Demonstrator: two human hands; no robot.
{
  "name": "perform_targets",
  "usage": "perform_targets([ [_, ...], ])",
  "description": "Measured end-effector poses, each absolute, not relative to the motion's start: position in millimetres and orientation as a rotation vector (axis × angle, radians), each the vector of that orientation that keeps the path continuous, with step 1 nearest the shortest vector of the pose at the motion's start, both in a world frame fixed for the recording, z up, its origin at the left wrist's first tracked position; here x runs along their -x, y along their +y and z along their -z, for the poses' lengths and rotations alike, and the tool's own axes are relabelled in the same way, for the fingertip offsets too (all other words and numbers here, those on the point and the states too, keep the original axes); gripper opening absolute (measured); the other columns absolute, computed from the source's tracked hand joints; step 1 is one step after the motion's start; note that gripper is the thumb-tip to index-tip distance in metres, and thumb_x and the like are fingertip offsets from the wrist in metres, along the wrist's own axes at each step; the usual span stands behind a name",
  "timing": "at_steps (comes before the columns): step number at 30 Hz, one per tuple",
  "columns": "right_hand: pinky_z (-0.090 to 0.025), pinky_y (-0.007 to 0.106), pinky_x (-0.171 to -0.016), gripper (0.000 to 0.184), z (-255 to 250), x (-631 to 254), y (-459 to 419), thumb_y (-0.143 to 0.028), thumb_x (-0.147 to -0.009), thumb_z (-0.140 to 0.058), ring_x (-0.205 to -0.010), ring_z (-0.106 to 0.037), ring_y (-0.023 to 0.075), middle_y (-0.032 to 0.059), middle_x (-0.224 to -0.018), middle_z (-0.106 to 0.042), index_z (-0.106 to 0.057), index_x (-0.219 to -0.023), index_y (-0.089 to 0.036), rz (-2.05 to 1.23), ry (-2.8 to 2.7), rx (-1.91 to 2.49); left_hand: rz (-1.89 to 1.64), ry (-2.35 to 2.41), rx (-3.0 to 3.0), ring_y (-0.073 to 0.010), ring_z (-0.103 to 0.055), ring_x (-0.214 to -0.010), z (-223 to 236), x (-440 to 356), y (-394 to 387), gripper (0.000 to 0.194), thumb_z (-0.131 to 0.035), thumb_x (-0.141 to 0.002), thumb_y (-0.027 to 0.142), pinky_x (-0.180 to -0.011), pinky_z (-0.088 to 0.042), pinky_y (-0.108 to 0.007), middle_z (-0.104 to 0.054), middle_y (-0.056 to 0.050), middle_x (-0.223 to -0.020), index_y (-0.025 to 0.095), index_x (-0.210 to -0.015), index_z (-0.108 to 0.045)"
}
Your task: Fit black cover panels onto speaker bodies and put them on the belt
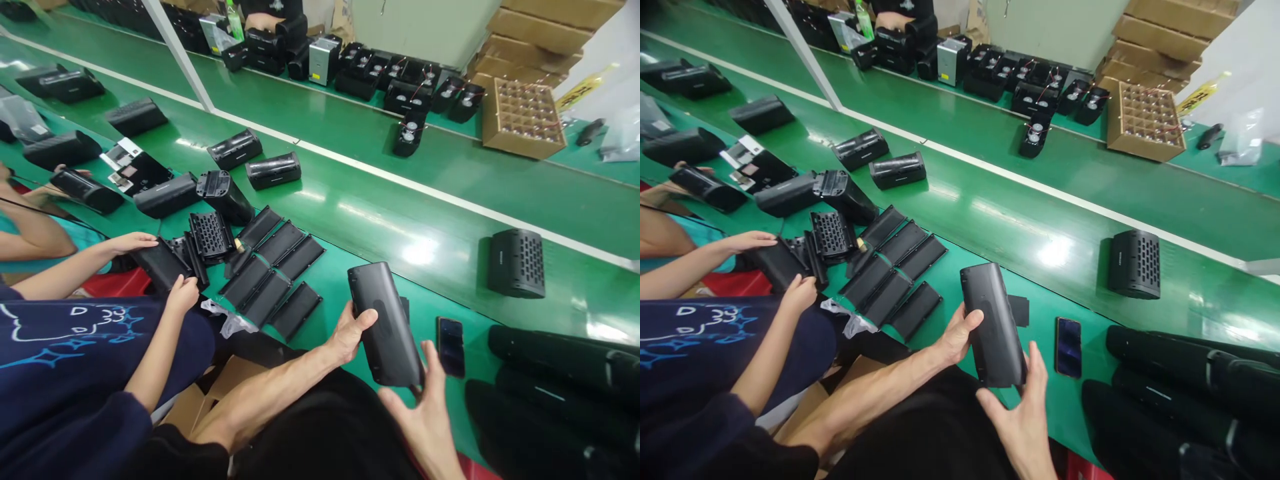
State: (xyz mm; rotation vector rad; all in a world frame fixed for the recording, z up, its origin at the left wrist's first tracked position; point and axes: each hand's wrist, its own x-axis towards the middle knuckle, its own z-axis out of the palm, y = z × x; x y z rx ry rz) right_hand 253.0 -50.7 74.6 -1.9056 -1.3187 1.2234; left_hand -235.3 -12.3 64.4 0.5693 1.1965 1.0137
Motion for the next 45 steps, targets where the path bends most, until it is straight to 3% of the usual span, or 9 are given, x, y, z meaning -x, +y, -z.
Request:
perform_targets([
  [6, -0.041, 0.058, -0.116, 0.096, -54, -239, -53, -0.062, -0.070, -0.083, -0.140, -0.049, 0.0424, 0.0172, -0.154, -0.048, -0.042, -0.149, -0.024, -1.172, -0.941, 1.881, -0.865, 1.016, -0.736, -0.0315, -0.065, -0.126, -114, 178, 14, 0.059, -0.073, -0.078, 0.075, -0.089, -0.060, -0.044, -0.074, 0.007, -0.120, 0.044, -0.127, -0.064],
  [10, -0.050, 0.058, -0.106, 0.075, -47, -249, -67, -0.064, -0.083, -0.072, -0.132, -0.061, 0.0382, 0.0117, -0.145, -0.062, -0.042, -0.146, -0.035, -1.617, -0.563, 1.489, -0.797, 0.887, -0.866, -0.0306, -0.065, -0.118, -111, 102, 24, 0.037, -0.067, -0.096, 0.049, -0.095, -0.059, -0.044, -0.066, -0.006, -0.133, 0.025, -0.124, -0.068],
  [11, -0.050, 0.057, -0.106, 0.074, -47, -256, -69, -0.063, -0.081, -0.075, -0.134, -0.060, 0.0386, 0.0118, -0.143, -0.064, -0.047, -0.143, -0.034, -1.702, -0.572, 1.467, -0.785, 0.862, -0.900, -0.0300, -0.068, -0.109, -104, 79, 27, 0.044, -0.068, -0.096, 0.047, -0.094, -0.055, -0.052, -0.064, -0.011, -0.138, 0.013, -0.124, -0.064],
  [14, -0.050, 0.056, -0.106, 0.078, -52, -285, -61, -0.063, -0.073, -0.085, -0.140, -0.054, 0.0410, 0.0148, -0.153, -0.057, -0.056, -0.139, -0.032, -1.783, -0.686, 1.536, -0.714, 0.839, -1.007, -0.0330, -0.062, -0.123, -81, 15, 35, 0.059, -0.073, -0.091, 0.049, -0.105, -0.047, -0.057, -0.062, -0.015, -0.142, 0.017, -0.139, -0.059],
  [18, -0.049, 0.056, -0.105, 0.101, -69, -316, -35, -0.076, -0.074, -0.076, -0.145, -0.048, 0.0395, 0.0132, -0.169, -0.035, -0.036, -0.159, -0.039, -1.654, -0.810, 1.519, -0.461, 0.984, -1.362, -0.0505, -0.048, -0.135, -64, -40, 29, 0.104, -0.095, -0.053, 0.049, -0.118, -0.026, -0.069, -0.061, -0.014, -0.138, 0.031, -0.148, -0.056],
  [21, -0.043, 0.050, -0.113, 0.101, -74, -311, -37, -0.066, -0.074, -0.083, -0.140, -0.052, 0.0363, 0.0140, -0.163, -0.043, -0.041, -0.158, -0.032, -1.729, -1.090, 1.665, -0.188, 1.076, -1.725, -0.0530, -0.053, -0.125, -65, -45, 13, 0.111, -0.094, -0.050, 0.051, -0.114, -0.024, -0.074, -0.063, -0.016, -0.127, 0.031, -0.151, -0.053],
  [30, -0.044, 0.048, -0.112, 0.106, -60, -304, -85, -0.061, -0.074, -0.084, -0.136, -0.053, 0.0380, 0.0146, -0.158, -0.044, -0.033, -0.160, -0.027, -1.695, -1.044, 1.774, -0.364, 1.184, -1.178, -0.0389, -0.050, -0.135, -46, 15, -21, 0.090, -0.078, -0.077, 0.064, -0.114, -0.039, -0.050, -0.050, -0.012, -0.153, 0.028, -0.152, -0.044],
  [36, -0.028, 0.052, -0.123, 0.081, -56, -308, -97, -0.062, -0.082, -0.077, -0.154, -0.029, 0.0390, 0.0101, -0.168, -0.032, -0.042, -0.149, -0.033, -1.657, -1.057, 1.725, -0.390, 1.109, -1.035, -0.0336, -0.055, -0.119, -40, 16, -33, 0.097, -0.080, -0.073, 0.064, -0.106, -0.042, -0.046, -0.052, -0.011, -0.144, 0.028, -0.152, -0.036],
  [45, -0.030, 0.053, -0.121, 0.089, -61, -311, -113, -0.063, -0.085, -0.074, -0.151, -0.034, 0.0399, 0.0112, -0.164, -0.035, -0.030, -0.157, -0.034, -1.578, -1.290, 1.739, -0.428, 1.087, -1.110, -0.0288, -0.056, -0.107, -44, 17, -36, 0.095, -0.078, -0.073, 0.067, -0.093, -0.046, -0.039, -0.054, -0.009, -0.130, 0.026, -0.148, -0.037],
])
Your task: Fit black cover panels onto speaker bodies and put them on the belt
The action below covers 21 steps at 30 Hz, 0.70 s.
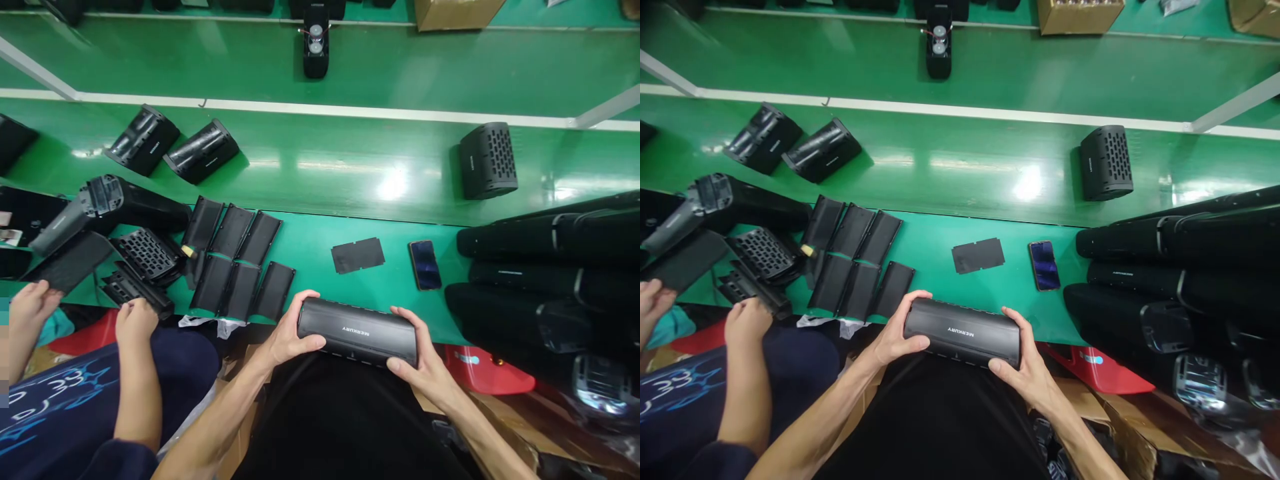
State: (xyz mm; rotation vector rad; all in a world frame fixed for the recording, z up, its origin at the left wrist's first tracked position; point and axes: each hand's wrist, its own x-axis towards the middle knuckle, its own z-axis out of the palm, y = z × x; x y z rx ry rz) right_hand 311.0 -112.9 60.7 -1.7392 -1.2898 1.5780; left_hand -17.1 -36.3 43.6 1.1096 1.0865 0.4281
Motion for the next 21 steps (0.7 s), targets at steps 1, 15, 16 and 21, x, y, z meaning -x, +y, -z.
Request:
perform_targets([
  [1, -0.030, 0.052, -0.121, 0.084, -62, -310, -114, -0.060, -0.086, -0.074, -0.150, -0.035, 0.0389, 0.0107, -0.163, -0.037, -0.032, -0.155, -0.034, -1.559, -1.281, 1.750, -0.433, 1.093, -1.109, -0.0286, -0.056, -0.107, -44, 16, -38, 0.094, -0.079, -0.073, 0.066, -0.093, -0.046, -0.039, -0.054, -0.009, -0.130, 0.026, -0.148, -0.038],
  [15, -0.044, 0.041, -0.107, 0.086, -37, -314, -93, -0.060, -0.081, -0.081, -0.123, -0.060, 0.0290, 0.0063, -0.141, -0.059, -0.040, -0.153, -0.037, -1.969, -0.616, 1.661, -0.267, 1.126, -0.966, -0.0356, -0.050, -0.135, -24, 11, -15, 0.087, -0.073, -0.081, 0.062, -0.116, -0.036, -0.046, -0.054, -0.010, -0.148, 0.026, -0.153, -0.041],
  [16, -0.044, 0.040, -0.107, 0.088, -37, -314, -93, -0.059, -0.078, -0.084, -0.123, -0.060, 0.0287, 0.0058, -0.142, -0.058, -0.042, -0.152, -0.037, -1.922, -0.639, 1.663, -0.296, 1.103, -0.955, -0.0358, -0.049, -0.137, -22, 11, -15, 0.091, -0.076, -0.079, 0.060, -0.117, -0.035, -0.046, -0.053, -0.010, -0.149, 0.025, -0.154, -0.039],
  [21, -0.048, 0.031, -0.092, 0.079, -34, -298, -94, -0.052, -0.065, -0.093, -0.106, -0.062, 0.0236, 0.0016, -0.124, -0.064, -0.058, -0.134, -0.035, -1.697, -0.506, 1.681, -0.432, 1.196, -0.871, -0.0327, -0.060, -0.119, -12, -7, -28, 0.087, -0.077, -0.074, 0.056, -0.107, -0.043, -0.043, -0.065, -0.008, -0.128, 0.022, -0.148, -0.046],
])
